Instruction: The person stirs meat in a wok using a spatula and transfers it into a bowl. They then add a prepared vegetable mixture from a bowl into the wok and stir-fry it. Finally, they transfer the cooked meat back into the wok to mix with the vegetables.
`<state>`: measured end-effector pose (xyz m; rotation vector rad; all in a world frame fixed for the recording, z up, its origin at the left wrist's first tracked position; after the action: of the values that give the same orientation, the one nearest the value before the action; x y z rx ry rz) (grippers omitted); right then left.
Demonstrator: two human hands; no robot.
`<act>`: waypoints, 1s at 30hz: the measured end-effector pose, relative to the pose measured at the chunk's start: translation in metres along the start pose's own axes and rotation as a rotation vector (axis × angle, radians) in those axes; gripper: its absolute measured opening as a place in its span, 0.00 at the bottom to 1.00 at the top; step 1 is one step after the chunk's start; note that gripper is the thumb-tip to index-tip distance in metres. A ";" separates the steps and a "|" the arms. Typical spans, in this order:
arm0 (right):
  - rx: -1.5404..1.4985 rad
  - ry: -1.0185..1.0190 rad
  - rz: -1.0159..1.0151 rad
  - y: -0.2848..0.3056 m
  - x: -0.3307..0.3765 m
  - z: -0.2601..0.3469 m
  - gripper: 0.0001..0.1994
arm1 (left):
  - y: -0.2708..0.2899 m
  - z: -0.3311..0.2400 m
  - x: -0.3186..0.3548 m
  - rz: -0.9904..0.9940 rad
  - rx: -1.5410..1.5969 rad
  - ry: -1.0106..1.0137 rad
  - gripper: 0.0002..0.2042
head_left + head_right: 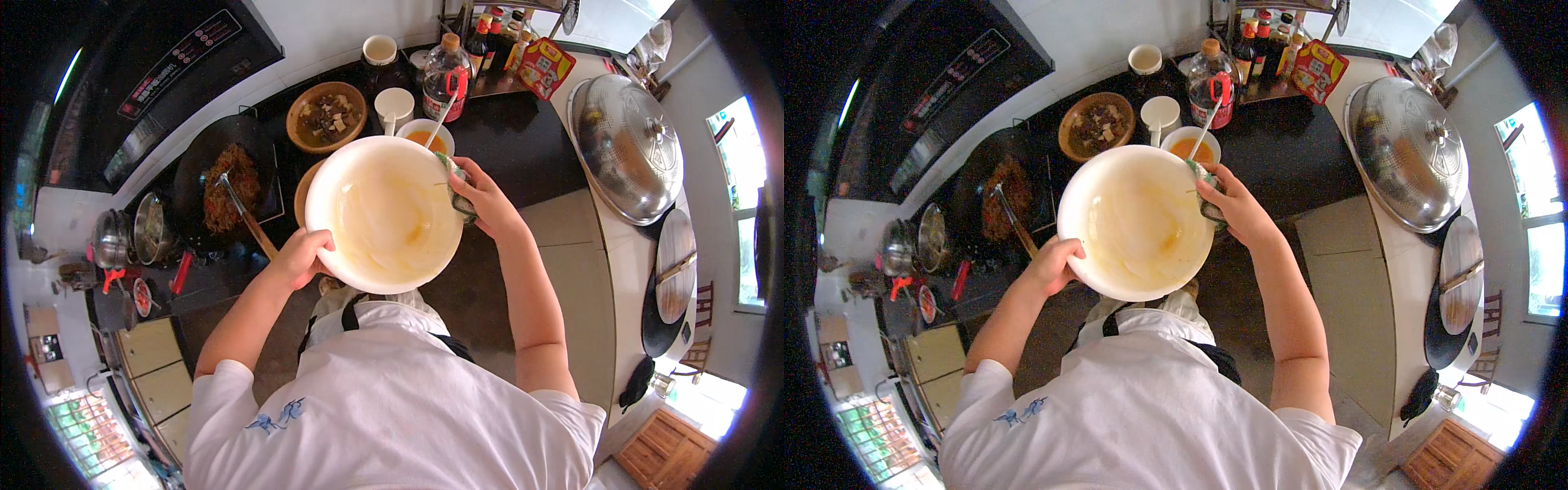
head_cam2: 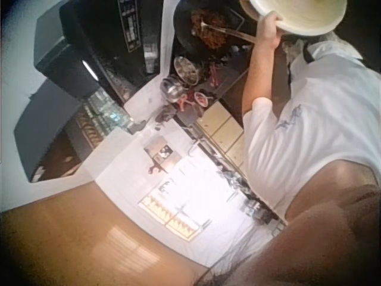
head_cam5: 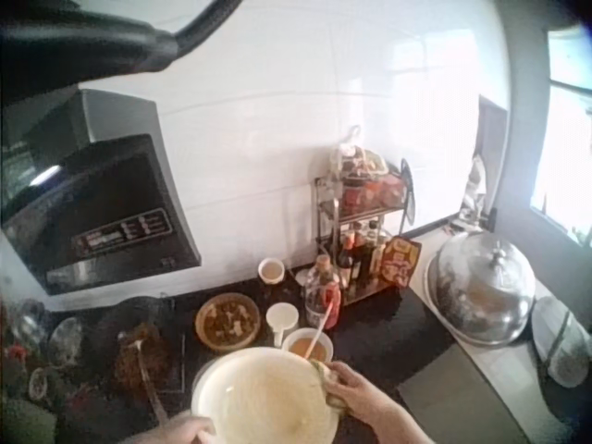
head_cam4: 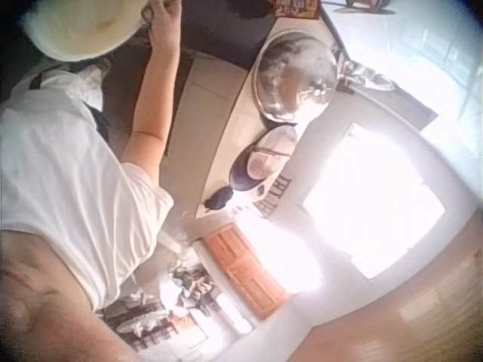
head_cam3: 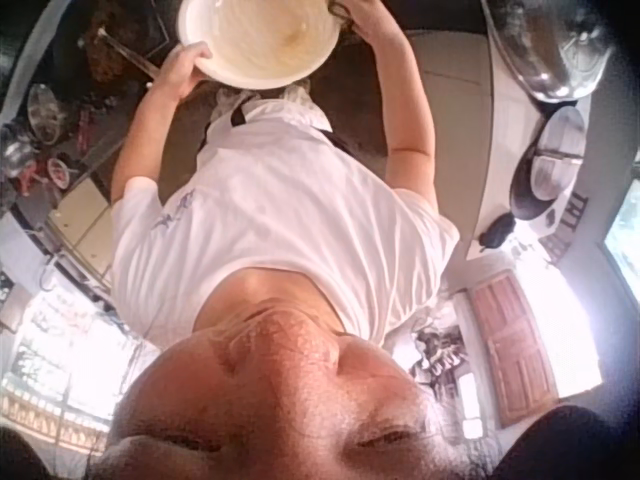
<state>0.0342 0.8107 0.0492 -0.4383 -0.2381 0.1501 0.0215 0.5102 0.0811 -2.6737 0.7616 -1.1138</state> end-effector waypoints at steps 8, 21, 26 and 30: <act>-0.048 0.047 -0.374 0.003 0.008 -0.018 0.20 | -0.022 0.010 -0.018 -0.038 0.233 -0.026 0.25; -0.257 0.156 -0.817 -0.040 0.036 -0.099 0.20 | -0.076 0.037 -0.055 -0.072 0.361 -0.235 0.30; -0.296 0.074 -0.787 -0.046 0.035 -0.102 0.21 | -0.072 0.047 -0.069 -0.085 0.361 -0.279 0.30; -0.278 -0.010 -0.637 -0.049 0.041 -0.113 0.17 | -0.062 0.041 -0.083 -0.055 0.408 -0.334 0.30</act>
<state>0.1071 0.7291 -0.0207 -0.6166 -0.3994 -0.5106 0.0255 0.6028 0.0196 -2.4442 0.3581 -0.7072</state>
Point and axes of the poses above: each hand's wrist, its own x-axis away from the middle knuckle, its own y-axis out of the back of the hand, z = x × y, the point moved 4 cm from there along -x, towards the middle knuckle, and after that the axes turned 9 degrees about z, right-handed, at the moved point
